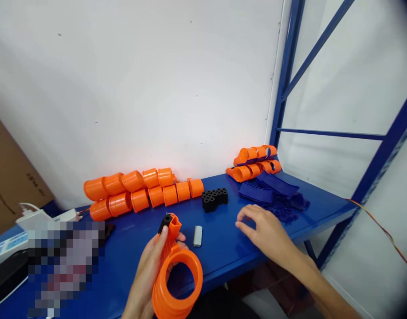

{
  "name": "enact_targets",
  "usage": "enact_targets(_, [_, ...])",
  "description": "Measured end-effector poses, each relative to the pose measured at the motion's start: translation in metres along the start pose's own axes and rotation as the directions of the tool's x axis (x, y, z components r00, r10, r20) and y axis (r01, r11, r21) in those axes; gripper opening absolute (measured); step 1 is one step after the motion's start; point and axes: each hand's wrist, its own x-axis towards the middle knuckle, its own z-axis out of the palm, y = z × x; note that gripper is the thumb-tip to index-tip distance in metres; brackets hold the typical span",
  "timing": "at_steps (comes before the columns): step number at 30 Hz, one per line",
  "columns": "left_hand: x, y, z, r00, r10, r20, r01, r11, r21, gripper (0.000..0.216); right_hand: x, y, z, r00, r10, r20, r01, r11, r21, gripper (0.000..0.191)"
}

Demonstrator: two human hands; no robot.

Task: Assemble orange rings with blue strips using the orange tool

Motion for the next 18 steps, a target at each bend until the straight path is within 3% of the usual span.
enact_targets(5, [0.001,-0.001,0.001,1.000,0.006,0.028,-0.007,0.999,0.039,0.045,0.021,0.056,-0.036,0.970,0.153,-0.188,-0.200,0.944,-0.263,0.012])
enact_targets(9, [-0.001,-0.001,0.005,0.999,0.013,0.042,-0.016,0.998,0.057,0.041,0.042,0.085,-0.060,0.958,0.181,-0.224,-0.254,0.897,-0.362,0.015])
enact_targets(13, [0.000,0.000,0.004,0.998,0.000,0.067,-0.004,0.998,0.068,0.037,0.046,0.091,-0.064,0.986,0.158,-0.058,-0.168,0.911,-0.376,0.008])
enact_targets(18, [0.003,-0.002,0.000,0.995,0.000,0.098,-0.011,0.993,0.118,0.037,0.020,0.082,-0.056,0.983,0.055,0.174,-0.021,0.982,-0.189,0.006])
